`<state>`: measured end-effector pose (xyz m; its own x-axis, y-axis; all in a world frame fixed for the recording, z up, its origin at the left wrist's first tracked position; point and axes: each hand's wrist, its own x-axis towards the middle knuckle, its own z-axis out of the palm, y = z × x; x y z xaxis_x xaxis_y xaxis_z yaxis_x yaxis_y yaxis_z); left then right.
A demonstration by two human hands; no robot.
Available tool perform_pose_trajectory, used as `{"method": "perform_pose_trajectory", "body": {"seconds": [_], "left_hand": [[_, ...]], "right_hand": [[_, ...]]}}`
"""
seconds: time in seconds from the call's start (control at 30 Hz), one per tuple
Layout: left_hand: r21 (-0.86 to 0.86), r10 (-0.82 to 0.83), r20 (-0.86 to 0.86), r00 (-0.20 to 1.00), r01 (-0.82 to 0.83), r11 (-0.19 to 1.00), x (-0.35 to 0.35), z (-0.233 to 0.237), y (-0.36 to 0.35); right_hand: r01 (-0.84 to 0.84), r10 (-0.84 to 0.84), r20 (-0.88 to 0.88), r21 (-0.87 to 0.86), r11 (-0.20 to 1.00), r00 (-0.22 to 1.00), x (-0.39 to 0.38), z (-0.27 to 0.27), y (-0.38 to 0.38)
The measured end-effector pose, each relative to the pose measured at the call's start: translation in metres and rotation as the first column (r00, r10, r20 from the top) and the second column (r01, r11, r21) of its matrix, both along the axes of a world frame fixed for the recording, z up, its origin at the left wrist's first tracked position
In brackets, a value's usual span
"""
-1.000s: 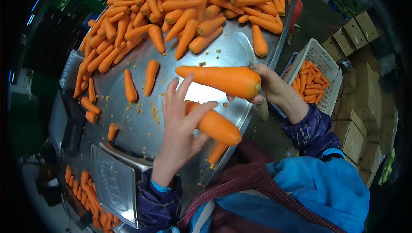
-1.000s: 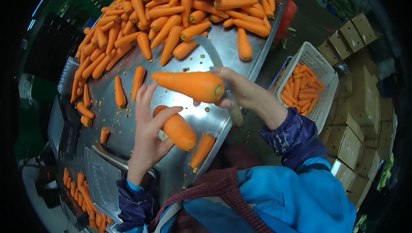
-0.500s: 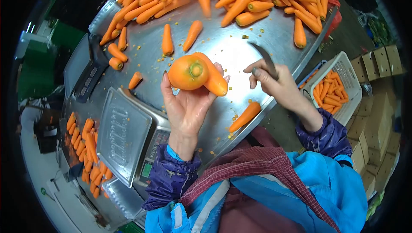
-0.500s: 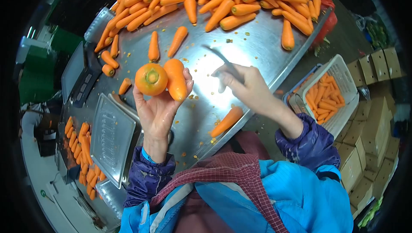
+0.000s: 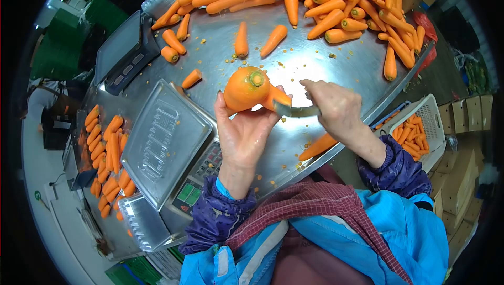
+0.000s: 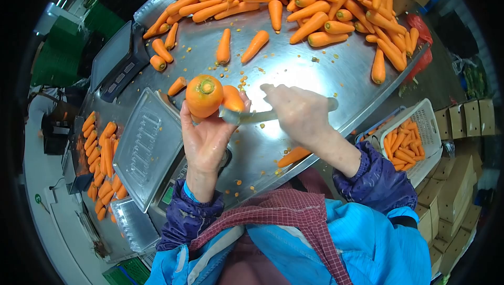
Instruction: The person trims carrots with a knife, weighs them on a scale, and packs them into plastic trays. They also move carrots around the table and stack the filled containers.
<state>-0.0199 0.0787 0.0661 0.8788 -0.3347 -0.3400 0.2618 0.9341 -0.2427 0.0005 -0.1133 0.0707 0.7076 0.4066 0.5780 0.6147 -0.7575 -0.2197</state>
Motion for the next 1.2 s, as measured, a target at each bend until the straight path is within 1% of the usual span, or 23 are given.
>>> {"method": "perform_pose_trajectory", "body": {"seconds": [0.07,0.1,0.13,0.17,0.2,0.27,0.3,0.37,0.43,0.47,0.5,0.57,0.6,0.63,0.67,0.77,0.8,0.87,1.0,1.07,1.1,1.17,1.2], "left_hand": [[0.008,0.004,-0.013,1.0,-0.004,1.0,-0.004,0.003,0.006],[0.016,0.002,-0.026,1.0,-0.002,1.0,-0.006,0.004,0.009],[0.012,0.03,-0.018,0.999,-0.03,0.999,-0.006,0.003,0.011],[0.128,-0.013,0.061,0.998,0.005,0.992,-0.009,0.0,0.014],[0.251,-0.053,0.127,0.991,0.02,0.968,-0.013,-0.002,0.018],[0.431,-0.055,0.147,0.988,-0.014,0.902,-0.02,0.001,0.018],[0.491,-0.025,0.132,0.991,-0.044,0.87,-0.023,0.007,0.02],[0.499,-0.055,0.165,0.985,-0.035,0.866,-0.031,0.007,0.036],[0.54,0.047,0.152,0.987,-0.122,0.833,-0.037,0.016,0.055],[0.773,0.015,0.234,0.972,-0.195,0.604,-0.04,0.018,0.07],[0.915,-0.046,0.288,0.956,-0.261,0.309,-0.042,0.022,0.085],[0.928,-0.175,0.238,0.955,-0.277,-0.249,-0.045,0.029,0.129],[0.724,-0.223,0.217,0.95,-0.31,-0.616,-0.046,0.033,0.15],[0.388,-0.258,0.173,0.95,-0.307,-0.869,-0.048,0.035,0.17],[0.296,-0.225,0.035,0.974,-0.225,-0.928,-0.051,0.034,0.188],[0.011,-0.132,-0.481,0.867,-0.144,-0.989,-0.049,0.036,0.221],[0.012,-0.127,-0.477,0.87,-0.138,-0.99,-0.046,0.03,0.229],[0.019,-0.15,-0.694,0.704,-0.191,-0.981,-0.042,0.01,0.244],[0.122,-0.218,-0.621,0.753,-0.182,-0.976,-0.051,-0.005,0.261],[0.313,-0.323,-0.515,0.794,-0.177,-0.933,-0.053,0.008,0.276],[0.317,-0.317,-0.518,0.795,-0.166,-0.934,-0.057,0.01,0.287],[0.256,-0.295,-0.231,0.927,-0.234,-0.938,-0.067,0.014,0.312],[0.26,-0.283,-0.236,0.93,-0.22,-0.94,-0.071,0.021,0.321]], "right_hand": [[0.14,-0.139,0.035,-0.056,0.989,0.99,0.012,-0.006,-0.005],[0.163,-0.162,-0.031,0.046,0.985,0.986,0.019,-0.006,-0.005],[0.123,-0.081,-0.204,0.202,0.972,0.976,0.021,-0.004,-0.001],[0.101,0.037,-0.364,0.352,0.93,0.931,0.021,0.001,0.005],[0.054,0.083,-0.36,0.353,0.934,0.929,0.017,0.011,0.015],[-0.168,0.37,-0.364,0.481,0.86,0.855,0.005,0.036,0.044],[-0.211,0.336,-0.334,0.359,0.909,0.881,0.005,0.041,0.052],[-0.349,0.432,-0.274,0.305,0.886,0.859,0.013,0.04,0.062],[-0.44,0.498,-0.269,0.25,0.863,0.825,0.008,0.038,0.069],[-0.477,0.512,-0.268,0.188,0.859,0.816,0.005,0.037,0.07],[-0.501,0.534,-0.265,0.185,0.845,0.803,0.003,0.036,0.073],[-0.386,0.486,-0.413,0.304,0.871,0.77,-0.001,0.03,0.078],[-0.325,0.448,-0.485,0.319,0.89,0.751,0.0,0.023,0.075],[-0.336,0.454,-0.482,0.314,0.888,0.749,0.001,0.018,0.073],[-0.292,0.449,-0.535,0.354,0.888,0.716,0.001,0.015,0.07],[-0.235,0.438,-0.602,0.388,0.891,0.668,0.0,0.006,0.067],[-0.221,0.43,-0.616,0.388,0.895,0.66,0.001,0.005,0.066],[-0.228,0.426,-0.627,0.374,0.899,0.652,0.001,0.004,0.065],[-0.226,0.412,-0.658,0.352,0.908,0.63,0.003,0.003,0.066],[-0.227,0.424,-0.661,0.366,0.902,0.619,0.004,0.002,0.068],[-0.222,0.435,-0.661,0.384,0.896,0.612,0.004,0.001,0.068],[-0.226,0.44,-0.671,0.386,0.894,0.596,0.005,-0.001,0.07],[-0.219,0.44,-0.68,0.389,0.895,0.587,0.005,-0.003,0.072]]}}
